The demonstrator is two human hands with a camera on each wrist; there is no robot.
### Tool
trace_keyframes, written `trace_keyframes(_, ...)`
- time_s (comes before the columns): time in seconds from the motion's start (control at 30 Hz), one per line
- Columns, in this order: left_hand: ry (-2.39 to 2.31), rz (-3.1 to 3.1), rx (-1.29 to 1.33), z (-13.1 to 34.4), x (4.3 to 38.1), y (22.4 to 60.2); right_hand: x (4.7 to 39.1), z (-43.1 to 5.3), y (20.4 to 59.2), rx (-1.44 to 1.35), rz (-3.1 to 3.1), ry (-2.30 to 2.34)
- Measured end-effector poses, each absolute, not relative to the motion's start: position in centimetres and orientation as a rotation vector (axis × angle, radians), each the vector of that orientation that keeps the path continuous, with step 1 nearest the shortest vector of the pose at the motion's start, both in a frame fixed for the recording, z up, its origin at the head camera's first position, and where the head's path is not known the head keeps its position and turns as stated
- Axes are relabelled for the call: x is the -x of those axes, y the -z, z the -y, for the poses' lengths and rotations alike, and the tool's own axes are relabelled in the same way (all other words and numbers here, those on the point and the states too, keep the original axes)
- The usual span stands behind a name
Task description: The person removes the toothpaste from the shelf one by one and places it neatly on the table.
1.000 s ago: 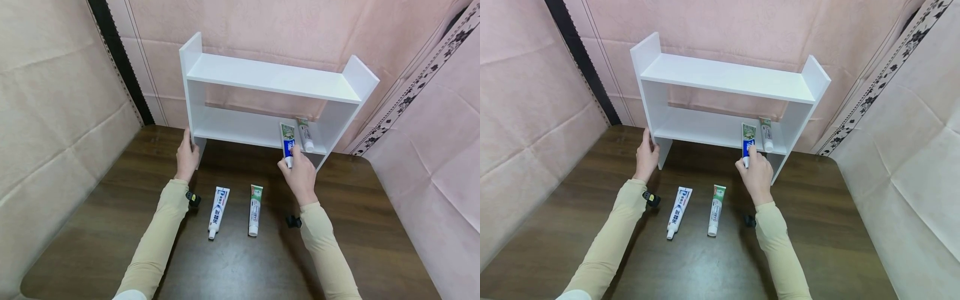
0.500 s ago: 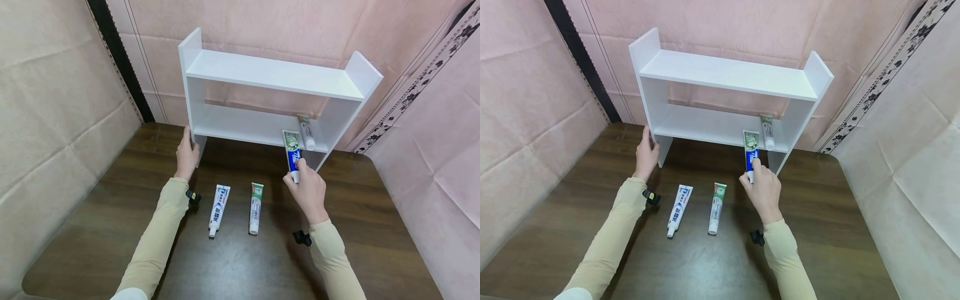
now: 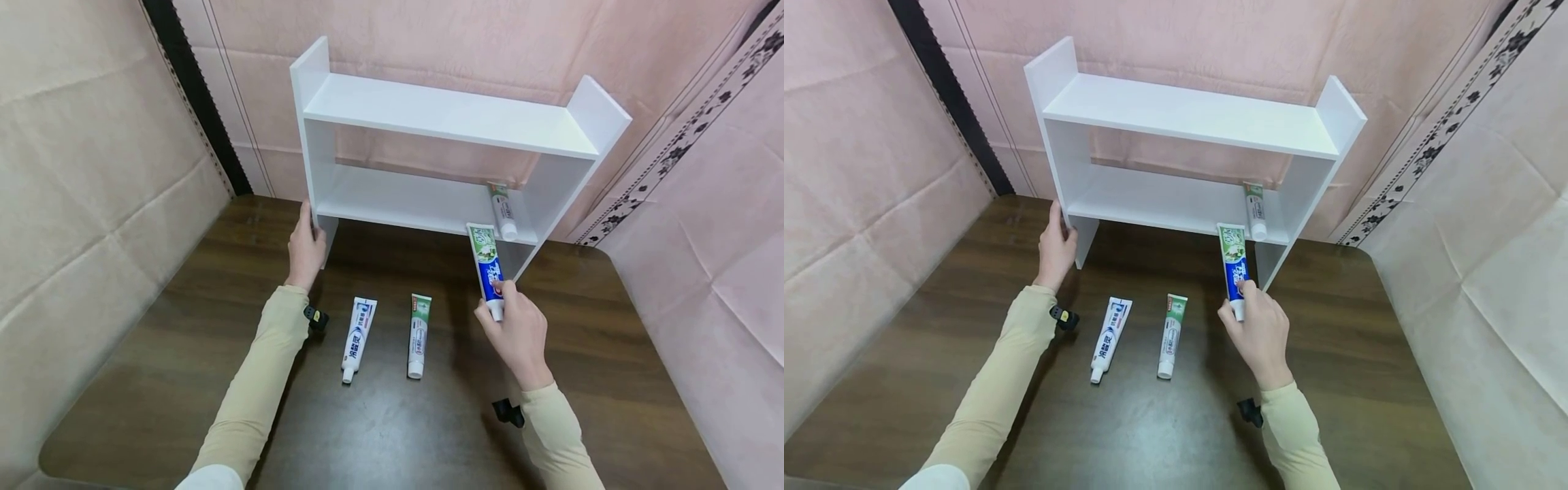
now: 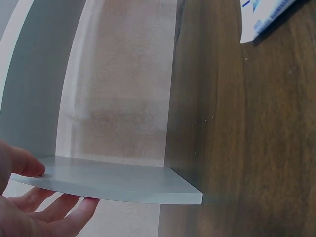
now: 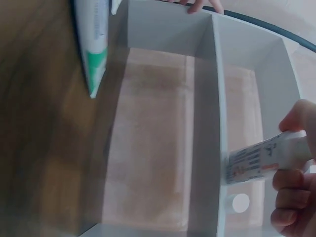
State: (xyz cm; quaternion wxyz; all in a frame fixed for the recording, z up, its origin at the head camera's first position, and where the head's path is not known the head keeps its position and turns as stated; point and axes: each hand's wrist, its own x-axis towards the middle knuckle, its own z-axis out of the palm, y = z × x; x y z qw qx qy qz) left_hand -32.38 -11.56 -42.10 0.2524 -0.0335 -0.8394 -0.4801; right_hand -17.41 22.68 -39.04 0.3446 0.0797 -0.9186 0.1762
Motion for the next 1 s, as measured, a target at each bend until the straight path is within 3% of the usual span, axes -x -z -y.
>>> trace_keyframes(0.57,1.281,2.284,0.077,11.6,32.5,42.1,15.4,-24.6,44.5,-0.340,2.499,-0.284)
trace_keyframes(1.0,1.282,2.287,0.070,11.5,32.5,42.2,14.7,-24.5,45.1,-0.323,2.894,-0.268)
